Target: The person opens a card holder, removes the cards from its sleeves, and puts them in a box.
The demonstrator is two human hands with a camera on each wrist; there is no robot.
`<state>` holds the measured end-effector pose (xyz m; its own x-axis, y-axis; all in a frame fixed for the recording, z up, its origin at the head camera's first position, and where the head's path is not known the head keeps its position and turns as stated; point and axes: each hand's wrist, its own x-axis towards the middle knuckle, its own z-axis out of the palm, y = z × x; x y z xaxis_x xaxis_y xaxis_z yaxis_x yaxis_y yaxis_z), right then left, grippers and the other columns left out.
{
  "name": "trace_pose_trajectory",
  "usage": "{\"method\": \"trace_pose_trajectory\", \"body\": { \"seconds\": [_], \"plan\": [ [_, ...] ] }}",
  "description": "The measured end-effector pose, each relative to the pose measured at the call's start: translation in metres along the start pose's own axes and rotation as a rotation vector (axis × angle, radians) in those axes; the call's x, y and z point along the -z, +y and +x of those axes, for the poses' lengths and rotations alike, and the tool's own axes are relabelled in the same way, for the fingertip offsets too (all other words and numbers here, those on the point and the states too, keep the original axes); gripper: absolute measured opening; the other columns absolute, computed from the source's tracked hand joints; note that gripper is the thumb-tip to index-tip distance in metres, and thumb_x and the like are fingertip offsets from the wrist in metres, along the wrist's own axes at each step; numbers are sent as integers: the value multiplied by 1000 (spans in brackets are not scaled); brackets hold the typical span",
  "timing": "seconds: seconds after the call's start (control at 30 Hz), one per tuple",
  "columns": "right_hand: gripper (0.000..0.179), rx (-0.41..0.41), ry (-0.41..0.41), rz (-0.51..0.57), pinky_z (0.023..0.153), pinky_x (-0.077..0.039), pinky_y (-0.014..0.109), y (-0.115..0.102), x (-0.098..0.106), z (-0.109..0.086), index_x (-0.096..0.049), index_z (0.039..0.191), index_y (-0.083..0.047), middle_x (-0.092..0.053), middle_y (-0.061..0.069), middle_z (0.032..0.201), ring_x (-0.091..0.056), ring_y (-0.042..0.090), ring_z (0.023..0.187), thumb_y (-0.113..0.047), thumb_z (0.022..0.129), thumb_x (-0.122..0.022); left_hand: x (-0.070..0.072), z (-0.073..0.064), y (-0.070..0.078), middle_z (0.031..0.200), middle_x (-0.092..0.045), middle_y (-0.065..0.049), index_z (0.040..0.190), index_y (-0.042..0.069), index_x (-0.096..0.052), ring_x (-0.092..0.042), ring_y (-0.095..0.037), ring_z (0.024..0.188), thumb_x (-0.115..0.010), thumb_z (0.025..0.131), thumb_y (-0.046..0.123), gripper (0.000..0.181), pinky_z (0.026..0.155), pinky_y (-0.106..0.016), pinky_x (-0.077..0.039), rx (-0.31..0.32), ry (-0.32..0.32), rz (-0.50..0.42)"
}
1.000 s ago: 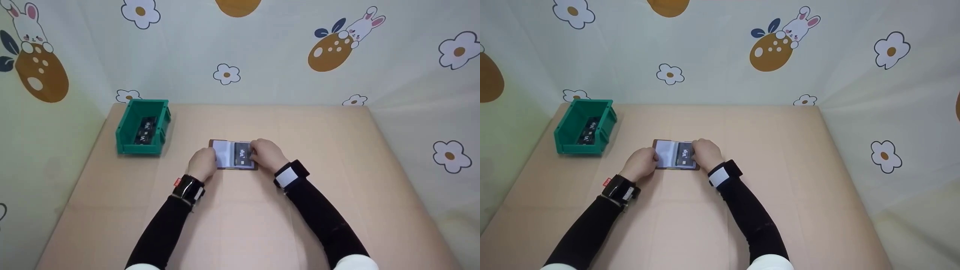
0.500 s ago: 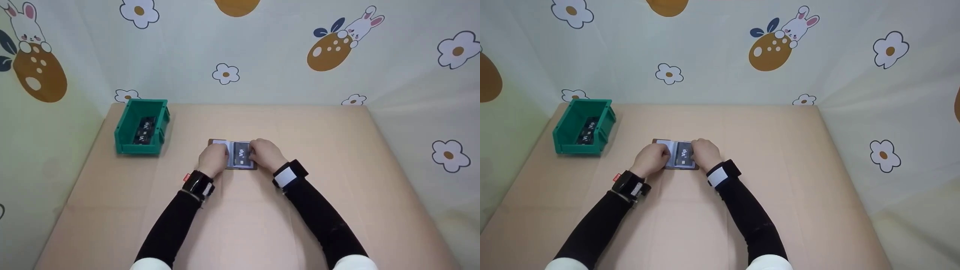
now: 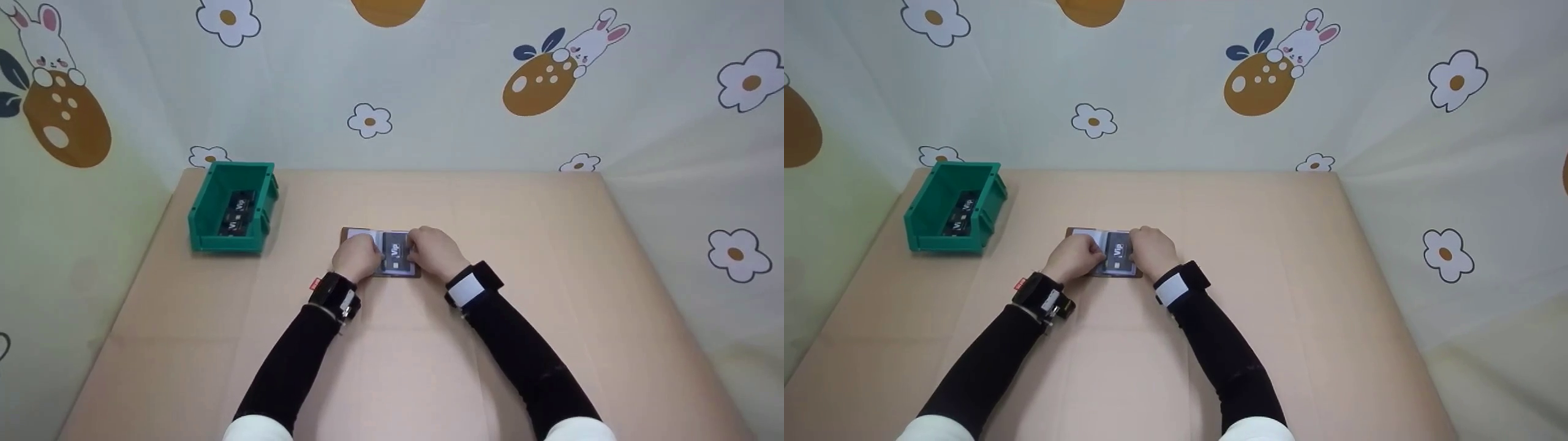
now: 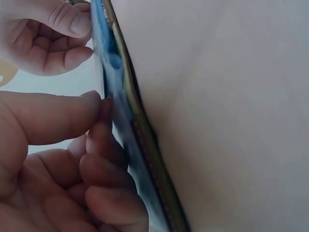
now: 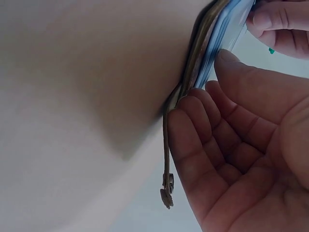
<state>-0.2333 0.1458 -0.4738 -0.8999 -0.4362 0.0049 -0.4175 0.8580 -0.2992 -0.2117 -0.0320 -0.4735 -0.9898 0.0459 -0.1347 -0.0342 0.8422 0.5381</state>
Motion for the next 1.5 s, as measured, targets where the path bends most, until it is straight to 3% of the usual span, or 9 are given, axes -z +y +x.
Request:
{"method": "trace_pose_trajectory", "body": {
  "seconds": [0.2, 0.37, 0.6, 1.07, 1.5],
  "plan": [
    [14, 3, 14, 2, 77, -50, 42, 0, -2, -1, -67, 92, -3, -62, 10, 84, -60, 28, 82, -8, 83, -76, -2, -1, 3, 85, -66, -9, 76, 7, -64, -57, -23, 71, -68, 82, 13, 10, 66, -39, -49, 40, -7, 19],
    [13, 2, 22, -13, 78, -51, 42, 0, -3, -1, -68, 93, -2, -65, 12, 88, -62, 29, 84, -8, 83, -75, -1, -2, 4, 91, -68, -10, 87, 3, -69, -60, -24, 76, -73, 84, 23, 21, 71, -40, -50, 67, -28, 1],
    [13, -7, 23, -3, 78, -50, 42, -2, -2, -1, -69, 94, -2, -65, 12, 90, -62, 29, 85, -8, 83, -74, 1, -2, 3, 99, -69, -11, 98, 0, -71, -61, -26, 82, -71, 87, 29, 30, 74, -41, -50, 84, -61, -11],
    [14, -17, 49, -6, 77, -51, 42, -3, -4, -1, -68, 92, -2, -65, 12, 90, -63, 30, 85, -8, 82, -75, 2, -1, 3, 100, -68, -13, 95, 0, -70, -61, -27, 84, -70, 88, 27, 28, 78, -41, -50, 69, -70, -21],
    [18, -27, 23, -16, 80, -51, 43, -2, -4, -2, -66, 95, -3, -64, 13, 93, -63, 31, 90, -12, 84, -76, 2, 1, 2, 98, -68, -14, 97, -3, -69, -60, -27, 83, -68, 87, 20, 24, 79, -40, -50, 46, -78, -52]
  ]
}}
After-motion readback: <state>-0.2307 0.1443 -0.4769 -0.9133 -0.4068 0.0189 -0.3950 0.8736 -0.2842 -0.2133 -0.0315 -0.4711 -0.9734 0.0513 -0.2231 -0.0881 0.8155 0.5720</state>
